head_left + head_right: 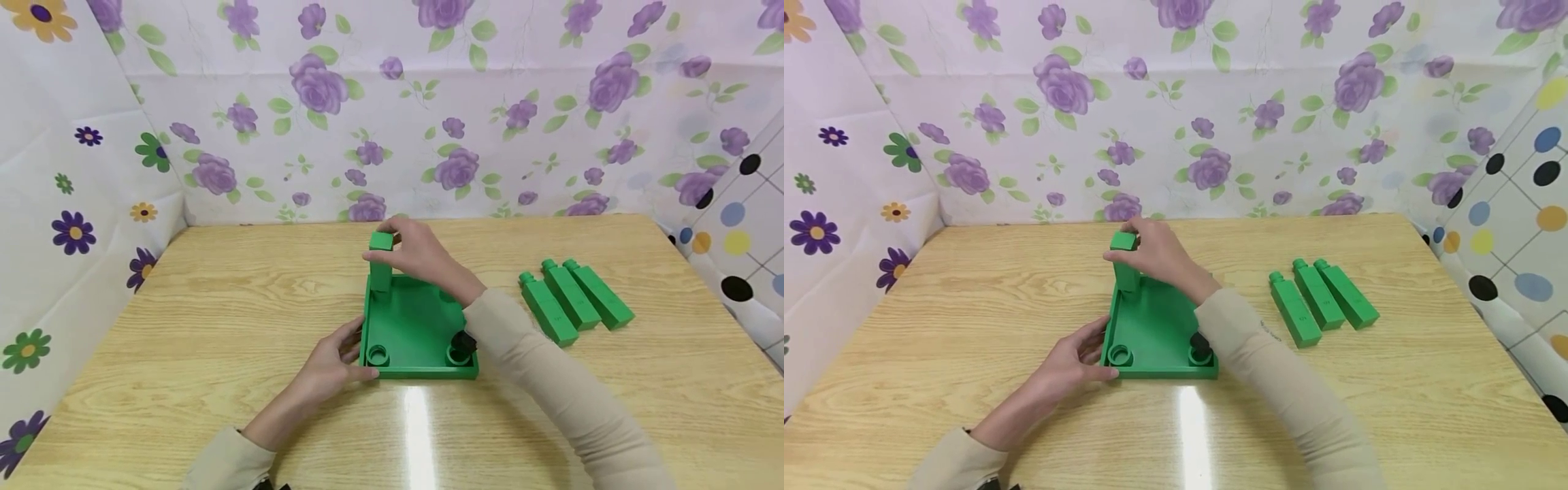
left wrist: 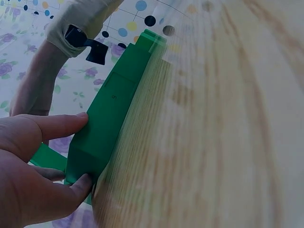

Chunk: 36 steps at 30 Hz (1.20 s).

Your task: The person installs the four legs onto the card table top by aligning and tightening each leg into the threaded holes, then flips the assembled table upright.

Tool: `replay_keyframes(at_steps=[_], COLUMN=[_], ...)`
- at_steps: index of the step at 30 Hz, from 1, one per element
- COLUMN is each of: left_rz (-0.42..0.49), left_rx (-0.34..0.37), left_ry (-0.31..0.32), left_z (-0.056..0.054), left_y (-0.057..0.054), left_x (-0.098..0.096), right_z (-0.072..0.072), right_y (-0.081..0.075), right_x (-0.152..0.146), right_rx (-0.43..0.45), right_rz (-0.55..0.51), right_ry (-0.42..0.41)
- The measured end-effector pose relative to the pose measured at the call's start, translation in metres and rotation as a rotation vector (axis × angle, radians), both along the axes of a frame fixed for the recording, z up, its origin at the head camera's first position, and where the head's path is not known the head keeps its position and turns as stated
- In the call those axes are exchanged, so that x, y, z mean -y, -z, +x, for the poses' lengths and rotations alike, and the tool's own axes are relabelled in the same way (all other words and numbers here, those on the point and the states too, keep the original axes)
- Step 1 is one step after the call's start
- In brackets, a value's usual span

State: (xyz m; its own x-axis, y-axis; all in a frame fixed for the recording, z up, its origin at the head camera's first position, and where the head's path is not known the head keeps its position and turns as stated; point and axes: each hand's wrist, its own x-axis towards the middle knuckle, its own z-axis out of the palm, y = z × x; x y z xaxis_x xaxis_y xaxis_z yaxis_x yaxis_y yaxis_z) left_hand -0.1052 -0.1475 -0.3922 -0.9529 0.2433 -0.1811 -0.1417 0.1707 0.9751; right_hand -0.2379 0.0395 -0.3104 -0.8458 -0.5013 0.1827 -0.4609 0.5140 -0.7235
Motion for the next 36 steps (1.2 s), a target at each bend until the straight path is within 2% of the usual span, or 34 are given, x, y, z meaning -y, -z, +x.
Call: replay_keyframes(at_steps=[4, 7, 9, 14, 18, 23, 36], left_rz=[-0.005, -0.008, -0.008, 0.000, 0.008, 0.005, 0.017], left_rx=[-0.002, -0.003, -0.002, 0.005, 0.006, 0.002, -0.018], left_ry=[-0.009, -0.025, -0.029, -0.008, 0.001, 0.000, 0.049], left_z=[0.000, 0.000, 0.000, 0.000, 0.000, -0.001, -0.001], left_y=[0.001, 0.002, 0.001, 0.002, 0.002, 0.002, 0.003], left_x=[0.000, -0.001, 0.000, 0.001, 0.001, 0.000, 0.003], right_z=[-0.008, -0.014, -0.017, -0.022, -0.024, -0.023, -0.015], right_y=[-0.007, -0.009, -0.009, -0.006, -0.005, -0.006, 0.004], right_x=[-0.011, -0.016, -0.018, -0.015, -0.012, -0.014, -0.010], right_rx=[0.175, 0.263, 0.286, 0.311, 0.318, 0.299, 0.149], right_rz=[-0.076, -0.157, -0.185, -0.213, -0.185, -0.132, -0.126], right_ry=[-0.140, -0.263, -0.312, -0.361, -0.346, -0.276, -0.119])
